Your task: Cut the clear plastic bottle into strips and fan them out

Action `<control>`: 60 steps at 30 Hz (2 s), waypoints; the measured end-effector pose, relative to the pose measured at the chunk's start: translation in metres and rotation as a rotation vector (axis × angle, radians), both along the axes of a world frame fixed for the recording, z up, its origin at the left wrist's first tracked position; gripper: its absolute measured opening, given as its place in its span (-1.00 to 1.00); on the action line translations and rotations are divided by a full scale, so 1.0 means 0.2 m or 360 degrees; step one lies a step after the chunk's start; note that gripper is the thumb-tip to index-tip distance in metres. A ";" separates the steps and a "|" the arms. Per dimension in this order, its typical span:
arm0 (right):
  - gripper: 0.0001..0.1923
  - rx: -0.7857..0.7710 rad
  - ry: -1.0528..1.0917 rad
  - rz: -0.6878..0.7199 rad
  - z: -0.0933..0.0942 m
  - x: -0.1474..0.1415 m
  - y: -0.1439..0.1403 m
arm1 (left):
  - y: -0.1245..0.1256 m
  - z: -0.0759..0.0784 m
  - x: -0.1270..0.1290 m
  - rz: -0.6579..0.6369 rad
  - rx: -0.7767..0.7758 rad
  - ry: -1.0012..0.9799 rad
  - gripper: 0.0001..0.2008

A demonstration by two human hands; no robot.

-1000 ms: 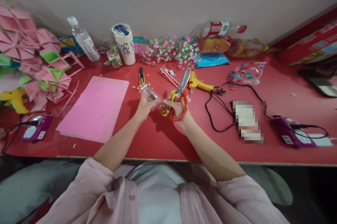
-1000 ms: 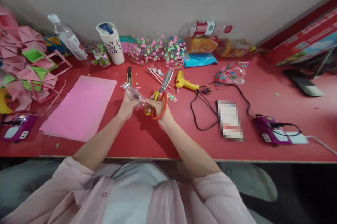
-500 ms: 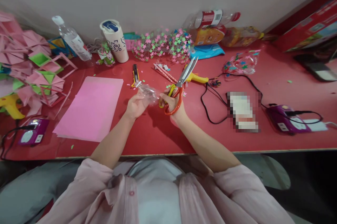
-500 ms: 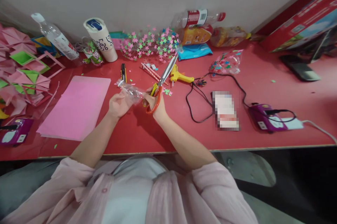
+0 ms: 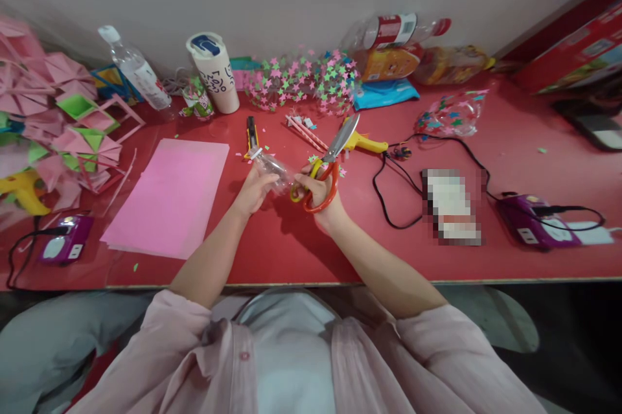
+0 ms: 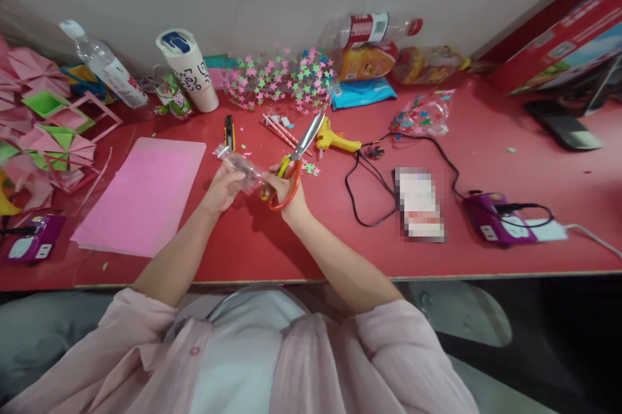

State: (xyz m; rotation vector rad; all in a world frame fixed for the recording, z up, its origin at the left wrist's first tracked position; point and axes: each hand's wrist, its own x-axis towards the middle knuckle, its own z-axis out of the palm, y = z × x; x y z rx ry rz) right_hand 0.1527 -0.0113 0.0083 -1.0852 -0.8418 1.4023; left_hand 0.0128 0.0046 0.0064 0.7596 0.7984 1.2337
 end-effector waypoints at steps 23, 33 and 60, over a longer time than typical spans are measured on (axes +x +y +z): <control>-0.63 0.0088 -0.0227 0.0470 0.07 0.06 -0.01 | 0.03 0.02 -0.02 0.0432 -0.0012 -0.0116 -0.75; -0.47 0.0041 -0.1298 0.1385 0.21 0.21 -0.05 | 0.15 -0.02 -0.20 0.0622 -0.0180 -0.0454 -0.86; -0.41 -0.0208 -0.1126 0.1347 0.18 0.09 -0.11 | 0.11 0.01 -0.14 0.0669 -0.0011 -0.0363 -0.86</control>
